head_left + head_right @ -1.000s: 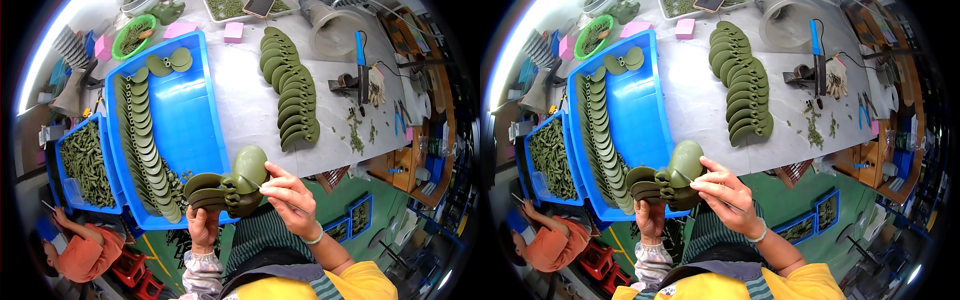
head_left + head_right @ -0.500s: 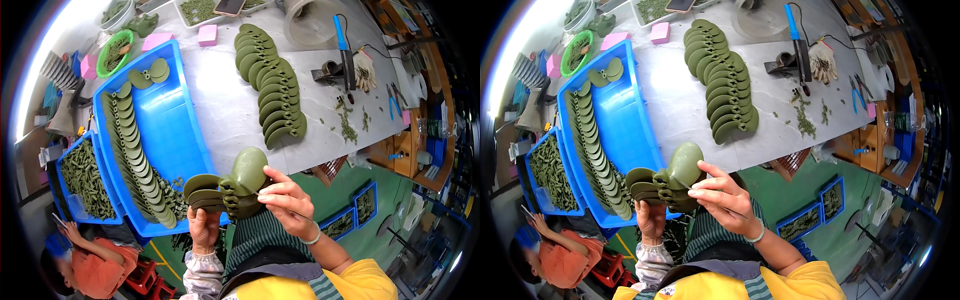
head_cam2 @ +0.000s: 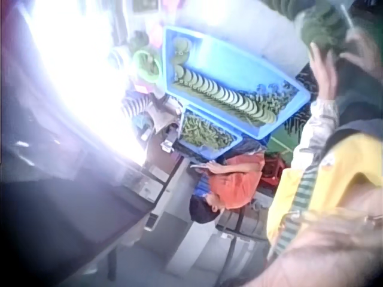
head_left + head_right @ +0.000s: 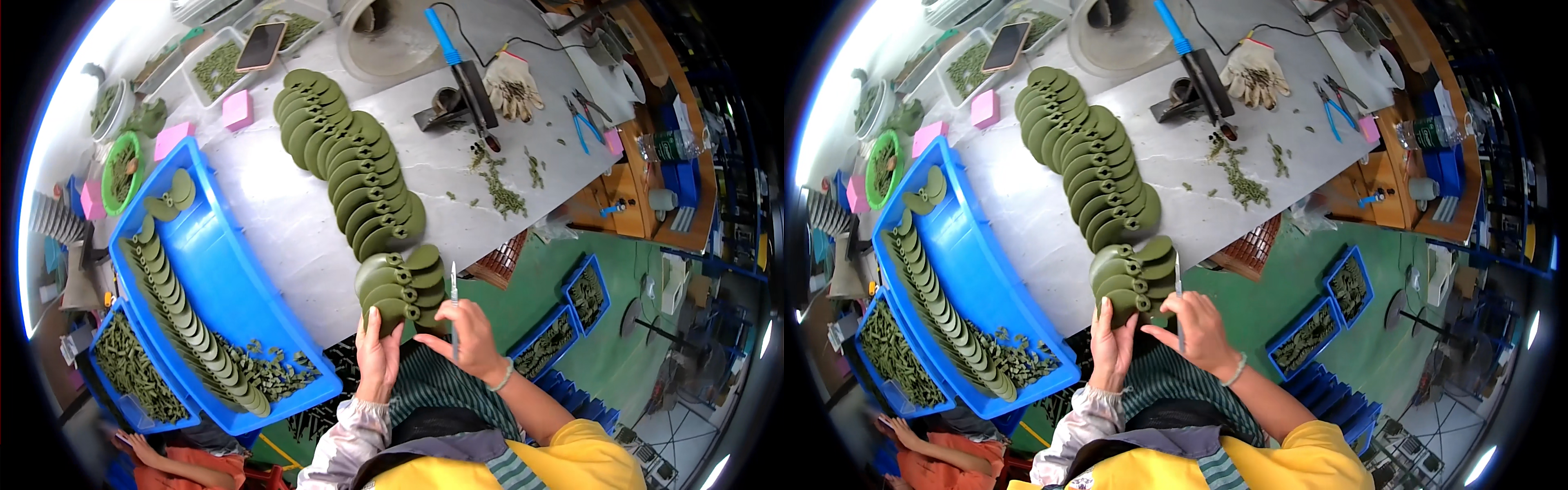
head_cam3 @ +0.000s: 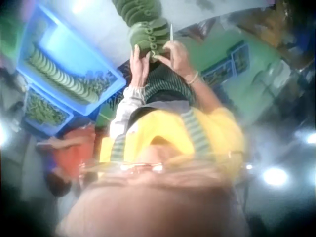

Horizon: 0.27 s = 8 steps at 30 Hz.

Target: The person assembles green plastic components by inserting them into one another and using a small tool to secure or trim them, then organizes the finished assemblies in stacks on the workbench.

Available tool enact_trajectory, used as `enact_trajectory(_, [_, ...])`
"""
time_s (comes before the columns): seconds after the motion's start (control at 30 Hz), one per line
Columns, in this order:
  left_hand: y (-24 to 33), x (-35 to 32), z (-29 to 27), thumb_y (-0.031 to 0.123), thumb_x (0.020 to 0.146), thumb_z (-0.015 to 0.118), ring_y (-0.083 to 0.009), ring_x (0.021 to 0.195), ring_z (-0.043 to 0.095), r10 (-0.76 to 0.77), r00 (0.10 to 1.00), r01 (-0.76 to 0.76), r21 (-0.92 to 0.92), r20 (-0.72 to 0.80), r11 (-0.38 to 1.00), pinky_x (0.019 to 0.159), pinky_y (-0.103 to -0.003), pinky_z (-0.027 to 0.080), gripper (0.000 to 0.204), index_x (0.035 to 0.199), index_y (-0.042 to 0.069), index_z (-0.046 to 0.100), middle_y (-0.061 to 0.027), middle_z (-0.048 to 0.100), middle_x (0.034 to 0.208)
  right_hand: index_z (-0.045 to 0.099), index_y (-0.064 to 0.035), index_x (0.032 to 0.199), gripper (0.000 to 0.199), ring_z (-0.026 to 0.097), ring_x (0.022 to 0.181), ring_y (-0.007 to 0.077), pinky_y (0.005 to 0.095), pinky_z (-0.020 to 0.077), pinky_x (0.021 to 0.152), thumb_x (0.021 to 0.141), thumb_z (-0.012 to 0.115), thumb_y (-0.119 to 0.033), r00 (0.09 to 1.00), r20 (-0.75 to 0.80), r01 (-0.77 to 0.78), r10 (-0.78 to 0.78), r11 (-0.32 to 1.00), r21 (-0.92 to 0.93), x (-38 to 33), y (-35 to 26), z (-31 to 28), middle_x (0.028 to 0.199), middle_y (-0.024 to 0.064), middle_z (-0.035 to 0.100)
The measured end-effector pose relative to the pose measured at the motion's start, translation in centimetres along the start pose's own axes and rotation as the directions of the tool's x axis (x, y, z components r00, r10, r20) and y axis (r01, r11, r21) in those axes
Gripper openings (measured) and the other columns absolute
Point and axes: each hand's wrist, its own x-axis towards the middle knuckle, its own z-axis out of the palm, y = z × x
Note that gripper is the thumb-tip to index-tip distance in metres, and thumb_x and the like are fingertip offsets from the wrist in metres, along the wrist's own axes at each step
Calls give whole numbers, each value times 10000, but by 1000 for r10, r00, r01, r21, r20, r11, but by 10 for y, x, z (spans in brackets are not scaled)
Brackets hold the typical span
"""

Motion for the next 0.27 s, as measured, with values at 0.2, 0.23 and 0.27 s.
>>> enact_trajectory(0.2, [-13, 32, 7, 213, 1061, 580, -237, 1206, 609, 143, 986, -146, 32, 86, 989, 1054, -429, 496, 337, 1337, 23, 547, -113, 628, 1309, 524, -50, 1153, 435, 636, 854, 333, 422, 529, 711, 829, 798, -145, 982, 44, -176, 183, 976, -129, -8, 45, 45, 1019, 119, 560])
enact_trajectory(0.23, [-10, 36, 3, 205, 1060, 581, -233, 1215, 606, 132, 987, -140, 90, 88, 986, 1048, -422, 498, 346, 1356, 31, 542, -114, 622, 1328, 524, -58, 1164, 435, 639, 861, 336, 417, 531, 717, 833, 793, -146, 986, 55, -149, 157, 981, -124, -8, 50, 48, 1024, 119, 561])
enact_trajectory(0.27, [-11, 38, 5, 205, 1060, 581, -233, 1215, 606, 122, 988, -131, 99, 92, 986, 1048, -422, 498, 346, 1356, 31, 542, -114, 622, 1328, 525, -67, 1175, 435, 642, 868, 339, 413, 532, 723, 837, 788, -146, 989, 67, -121, 129, 986, -119, -8, 54, 50, 1029, 119, 563])
